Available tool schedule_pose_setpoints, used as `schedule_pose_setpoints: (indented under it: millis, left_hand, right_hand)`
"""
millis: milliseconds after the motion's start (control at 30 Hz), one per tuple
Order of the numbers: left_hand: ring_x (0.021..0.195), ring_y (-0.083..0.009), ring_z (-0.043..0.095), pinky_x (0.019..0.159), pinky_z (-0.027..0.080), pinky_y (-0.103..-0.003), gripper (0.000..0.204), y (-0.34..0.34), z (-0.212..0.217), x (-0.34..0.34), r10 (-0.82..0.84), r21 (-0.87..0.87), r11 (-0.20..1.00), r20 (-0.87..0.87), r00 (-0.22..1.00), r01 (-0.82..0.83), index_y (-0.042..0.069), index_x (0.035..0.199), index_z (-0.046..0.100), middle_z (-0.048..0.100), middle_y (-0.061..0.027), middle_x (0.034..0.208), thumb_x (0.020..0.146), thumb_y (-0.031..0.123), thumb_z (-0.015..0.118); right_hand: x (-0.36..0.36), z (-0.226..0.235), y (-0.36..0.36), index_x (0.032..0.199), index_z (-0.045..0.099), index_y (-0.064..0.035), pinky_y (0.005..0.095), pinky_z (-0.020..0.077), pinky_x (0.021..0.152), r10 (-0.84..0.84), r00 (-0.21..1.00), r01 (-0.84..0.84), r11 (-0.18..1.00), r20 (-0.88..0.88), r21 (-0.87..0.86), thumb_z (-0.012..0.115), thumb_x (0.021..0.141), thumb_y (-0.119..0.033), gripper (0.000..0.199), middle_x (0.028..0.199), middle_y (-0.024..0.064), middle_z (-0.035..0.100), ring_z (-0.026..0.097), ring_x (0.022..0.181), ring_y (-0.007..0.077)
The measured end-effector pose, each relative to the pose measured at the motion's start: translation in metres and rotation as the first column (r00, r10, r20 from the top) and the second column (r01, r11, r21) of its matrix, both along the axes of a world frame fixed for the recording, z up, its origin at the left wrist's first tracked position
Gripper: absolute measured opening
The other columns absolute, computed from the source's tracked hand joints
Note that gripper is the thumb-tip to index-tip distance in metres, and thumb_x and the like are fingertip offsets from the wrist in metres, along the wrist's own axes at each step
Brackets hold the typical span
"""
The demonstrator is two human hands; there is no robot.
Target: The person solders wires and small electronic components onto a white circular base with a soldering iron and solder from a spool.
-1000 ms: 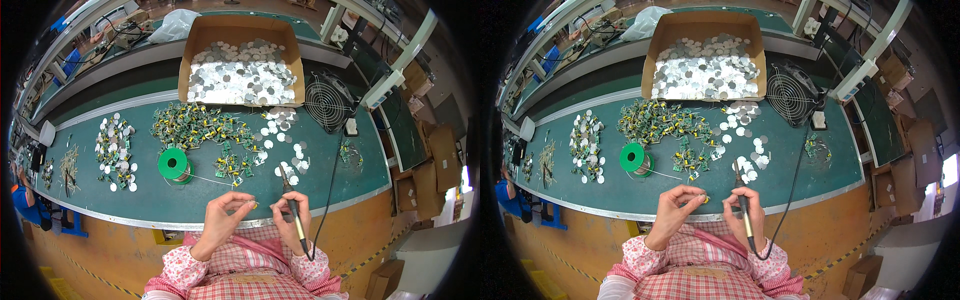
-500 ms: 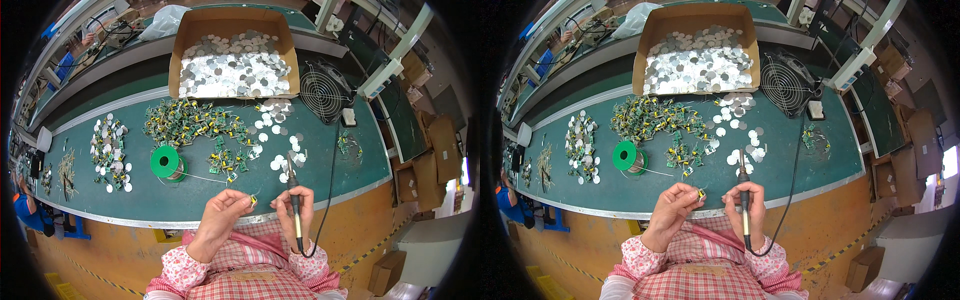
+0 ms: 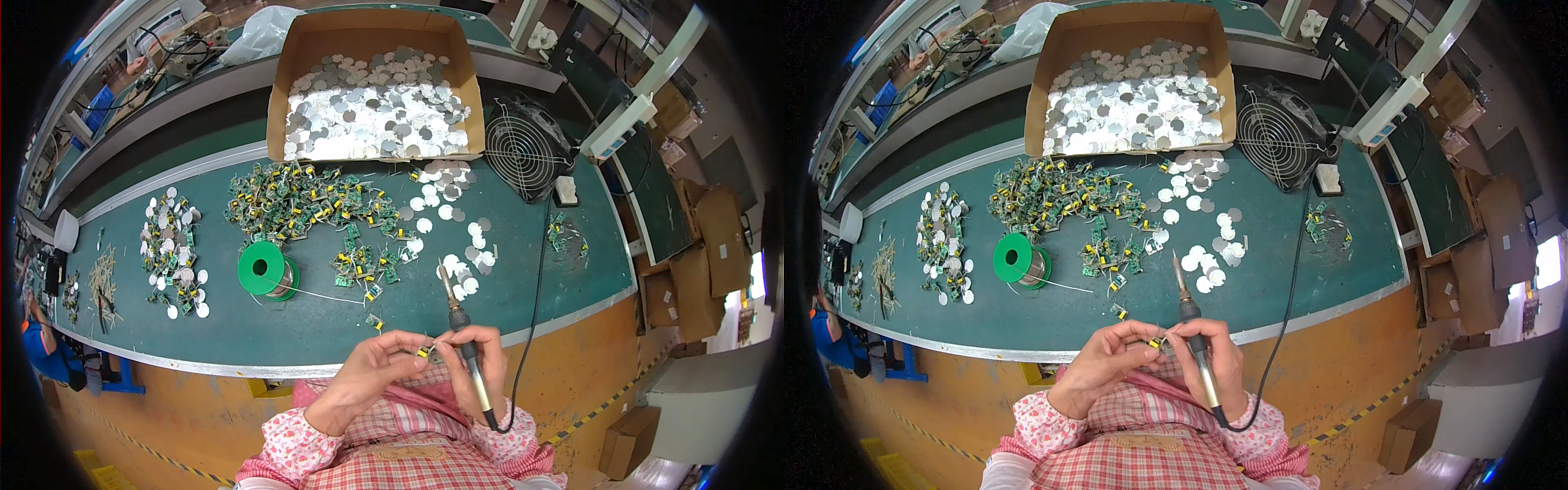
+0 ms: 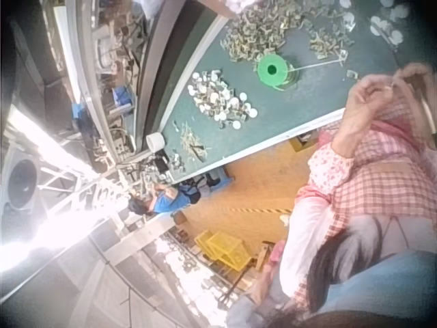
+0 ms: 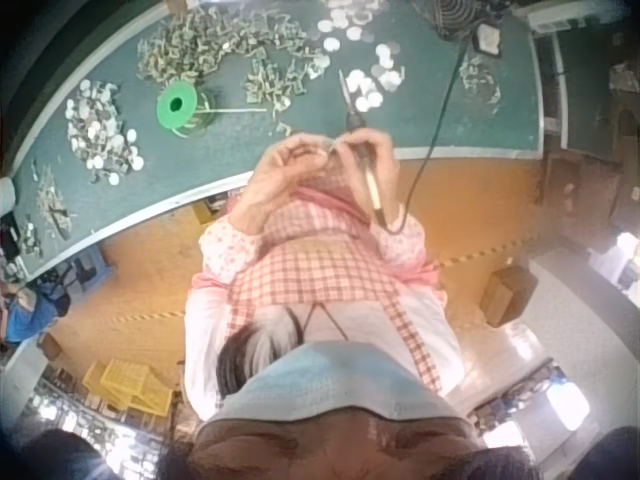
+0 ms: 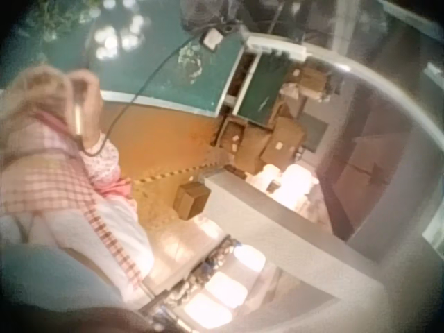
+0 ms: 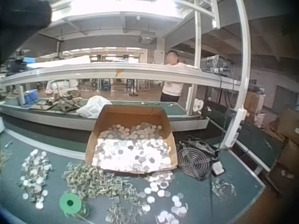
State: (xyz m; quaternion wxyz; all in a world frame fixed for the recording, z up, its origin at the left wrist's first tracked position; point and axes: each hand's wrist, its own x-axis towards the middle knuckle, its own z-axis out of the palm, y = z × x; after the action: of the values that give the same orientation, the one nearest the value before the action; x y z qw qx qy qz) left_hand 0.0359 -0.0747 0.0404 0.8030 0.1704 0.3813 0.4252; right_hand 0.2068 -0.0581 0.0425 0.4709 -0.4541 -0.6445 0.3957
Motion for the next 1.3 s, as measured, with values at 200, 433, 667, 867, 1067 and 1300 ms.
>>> schedule_pose_setpoints:
  millis: [200,433,667,867,1067,1300]
  left_hand:
    - [0.085,-0.0097,0.063,0.076,0.052,-0.023,0.033,-0.001,-0.001,-0.003,-0.094,0.100,0.988,-0.181,0.979,0.114,-0.004,0.119,0.054,0.065,-0.0069,0.096,0.087,-0.002,0.060]
    - [0.076,-0.0050,0.057,0.069,0.047,-0.020,0.023,0.001,-0.006,-0.004,-0.011,0.071,0.997,-0.247,0.969,0.030,-0.001,0.110,0.061,0.065,-0.0037,0.092,0.089,0.009,0.061]
    - [0.073,-0.0044,0.054,0.065,0.044,-0.020,0.015,0.010,-0.021,-0.003,0.075,0.170,0.985,-0.324,0.943,-0.020,-0.001,0.098,0.064,0.064,-0.0012,0.084,0.090,0.012,0.062]
    - [0.064,-0.0053,0.055,0.056,0.045,-0.023,0.016,0.015,-0.016,-0.002,0.191,0.417,0.883,-0.737,0.648,0.215,0.000,0.095,0.066,0.064,-0.0002,0.083,0.089,0.014,0.063]
    - [0.067,-0.0061,0.057,0.059,0.047,-0.022,0.017,0.016,-0.025,-0.001,0.037,0.278,0.957,-0.410,0.911,0.086,-0.004,0.095,0.064,0.065,-0.0025,0.085,0.088,0.012,0.063]
    - [0.075,-0.0065,0.059,0.066,0.047,-0.020,0.015,0.010,-0.016,-0.009,0.123,0.214,0.975,-0.311,0.943,-0.057,-0.003,0.095,0.064,0.065,-0.0022,0.085,0.089,0.011,0.063]
  right_hand:
    - [0.014,-0.012,0.033,0.095,0.056,-0.0043,0.0305,0.0489,0.063,-0.200,0.952,0.159,0.970,0.230,0.183,0.063,0.081,0.004,0.017,0.084,0.0107,0.064,0.063,0.071,0.0225]
    - [-0.003,-0.015,0.086,0.092,0.062,-0.0066,0.0320,0.0462,0.063,-0.220,0.761,-0.065,0.910,0.610,0.410,0.069,0.073,0.003,0.023,0.083,0.0061,0.064,0.057,0.071,0.0244]
    - [0.000,-0.027,0.071,0.091,0.064,-0.0077,0.0344,0.0457,0.061,-0.110,0.777,-0.201,0.890,0.620,0.410,0.068,0.069,0.006,0.027,0.075,0.0067,0.059,0.055,0.069,0.0248]
    - [-0.009,-0.010,0.034,0.098,0.068,-0.0092,0.0333,0.0485,0.065,-0.023,0.884,-0.155,0.928,0.467,0.338,0.068,0.065,0.008,0.037,0.084,0.0058,0.065,0.057,0.071,0.0236]
    - [0.000,-0.014,0.024,0.093,0.068,-0.0099,0.0336,0.0509,0.069,-0.078,0.833,-0.201,0.880,0.548,0.430,0.067,0.063,0.004,0.034,0.093,0.0048,0.065,0.059,0.078,0.0233]
    - [-0.008,-0.026,0.053,0.093,0.061,-0.0081,0.0361,0.0412,0.068,-0.300,0.748,0.054,0.917,0.593,0.395,0.072,0.070,-0.006,0.026,0.085,0.0071,0.061,0.055,0.078,0.0268]
